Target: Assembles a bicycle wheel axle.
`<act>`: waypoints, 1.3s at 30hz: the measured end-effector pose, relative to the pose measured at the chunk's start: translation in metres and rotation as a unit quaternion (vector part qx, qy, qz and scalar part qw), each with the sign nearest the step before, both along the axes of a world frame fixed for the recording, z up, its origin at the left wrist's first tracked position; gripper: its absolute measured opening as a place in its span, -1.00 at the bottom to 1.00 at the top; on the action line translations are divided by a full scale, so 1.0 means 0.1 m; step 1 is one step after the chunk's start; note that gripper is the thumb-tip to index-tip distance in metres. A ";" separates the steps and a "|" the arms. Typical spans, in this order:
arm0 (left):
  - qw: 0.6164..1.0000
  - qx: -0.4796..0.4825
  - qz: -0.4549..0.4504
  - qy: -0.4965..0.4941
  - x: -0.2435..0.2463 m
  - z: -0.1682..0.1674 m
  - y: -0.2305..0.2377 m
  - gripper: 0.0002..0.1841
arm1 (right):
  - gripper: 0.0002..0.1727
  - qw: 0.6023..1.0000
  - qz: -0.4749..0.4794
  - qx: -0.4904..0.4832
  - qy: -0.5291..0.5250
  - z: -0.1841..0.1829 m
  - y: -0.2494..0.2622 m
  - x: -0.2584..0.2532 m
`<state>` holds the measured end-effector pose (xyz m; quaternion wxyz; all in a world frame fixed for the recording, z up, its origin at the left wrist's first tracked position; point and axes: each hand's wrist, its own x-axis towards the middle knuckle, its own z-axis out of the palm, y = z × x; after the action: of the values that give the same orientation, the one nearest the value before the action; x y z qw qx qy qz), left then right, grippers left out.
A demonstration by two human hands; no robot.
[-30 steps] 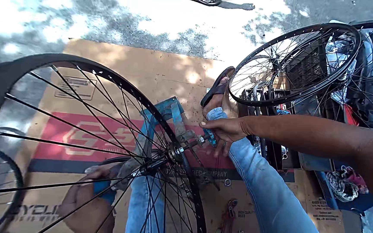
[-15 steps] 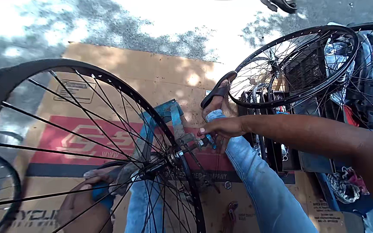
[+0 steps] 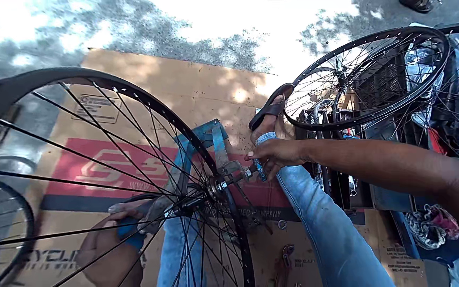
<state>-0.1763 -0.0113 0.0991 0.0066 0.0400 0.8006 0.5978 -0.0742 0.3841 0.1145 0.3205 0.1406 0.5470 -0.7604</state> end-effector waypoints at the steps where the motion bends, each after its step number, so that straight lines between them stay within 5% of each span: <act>1: 1.000 -0.001 -0.001 0.000 0.00 0.00 -0.02 -0.66 | -0.61 0.999 0.013 0.005 0.044 0.01 0.03 -0.01; 3: 1.000 -0.009 -0.003 0.000 0.01 -0.02 -0.04 -0.68 | -0.50 0.961 0.053 0.127 0.241 0.04 0.03 0.06; 6: 1.000 -0.006 -0.016 0.002 0.01 -0.02 -0.04 -0.69 | -0.45 0.744 0.085 0.381 0.542 -0.07 -0.07 0.30; 7: 1.000 0.000 -0.027 0.001 0.01 -0.03 -0.05 -0.68 | -0.41 0.728 0.064 0.397 0.556 -0.12 -0.07 0.39; 9: 0.999 0.009 -0.039 0.008 -0.02 -0.04 -0.05 -0.66 | -0.30 0.828 0.013 0.364 0.427 -0.15 -0.05 0.45; 11: 1.000 -0.001 -0.028 0.003 0.03 0.00 -0.03 -0.66 | -0.36 0.976 -0.032 0.166 0.138 -0.03 -0.10 0.33; 12: 1.000 -0.005 -0.025 0.001 0.06 0.00 -0.03 -0.65 | -0.28 0.997 -0.046 0.066 0.014 -0.01 -0.12 0.25; 14: 1.000 -0.010 -0.021 -0.001 0.04 0.01 -0.03 -0.65 | -0.45 0.999 -0.030 -0.006 -0.040 0.02 -0.11 0.11; 16: 0.999 -0.012 -0.027 -0.019 0.04 0.02 -0.06 -0.65 | -0.55 0.989 0.026 0.070 0.130 0.03 -0.07 0.12; 17: 0.999 -0.009 -0.036 -0.039 0.03 0.04 -0.07 -0.64 | -0.43 0.941 0.072 0.179 0.280 0.01 -0.05 0.16; 18: 0.996 -0.005 -0.049 -0.068 0.01 0.08 -0.09 -0.62 | -0.41 0.850 0.115 0.297 0.418 -0.02 -0.03 0.19; 19: 0.992 0.001 -0.060 -0.115 0.00 0.14 -0.11 -0.57 | -0.47 0.769 0.128 0.369 0.507 -0.05 -0.03 0.25; 20: 0.982 0.003 -0.063 -0.177 -0.02 0.24 -0.12 -0.50 | -0.46 0.731 0.119 0.398 0.541 -0.09 -0.04 0.33; 21: 0.967 -0.007 -0.056 -0.248 -0.06 0.36 -0.10 -0.39 | -0.33 0.737 0.094 0.405 0.533 -0.12 -0.07 0.42; 24: 0.881 -0.084 0.002 -0.465 -0.25 0.59 0.03 -0.12 | 0.13 0.879 -0.073 0.339 0.327 -0.14 -0.24 0.60; 26: 0.832 -0.118 0.012 -0.542 -0.39 0.54 0.02 -0.08 | 0.13 0.938 -0.154 0.267 0.155 -0.14 -0.33 0.59; 29: 0.791 -0.174 -0.010 -0.586 -0.59 0.48 -0.01 -0.13 | -0.11 0.951 -0.209 0.210 0.086 -0.22 -0.55 0.76; 32: 0.857 -0.210 -0.052 -0.468 -0.41 0.49 0.03 -0.40 | -0.12 0.955 -0.237 0.162 0.071 -0.43 -0.95 1.13; 34: 0.961 -0.182 -0.086 -0.187 0.00 0.38 -0.02 -0.50 | 0.18 0.957 -0.165 0.237 0.035 -0.52 -1.09 1.20; 35: 0.983 -0.148 -0.106 -0.020 0.13 0.17 -0.11 -0.48 | 0.26 0.951 -0.129 0.276 0.039 -0.54 -1.11 1.15; 37: 0.972 -0.068 -0.143 0.173 0.11 -0.17 -0.21 -0.34 | 0.26 0.949 -0.105 0.286 0.079 -0.57 -1.10 0.99; 39: 0.975 -0.038 -0.190 0.112 0.03 -0.18 -0.29 -0.16 | 0.15 0.960 -0.106 0.222 0.135 -0.63 -1.01 0.79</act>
<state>-0.1728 -0.0399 0.0814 0.0319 0.2578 0.7962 0.5465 0.0050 0.2833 0.0511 0.1215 0.1615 0.7223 -0.6614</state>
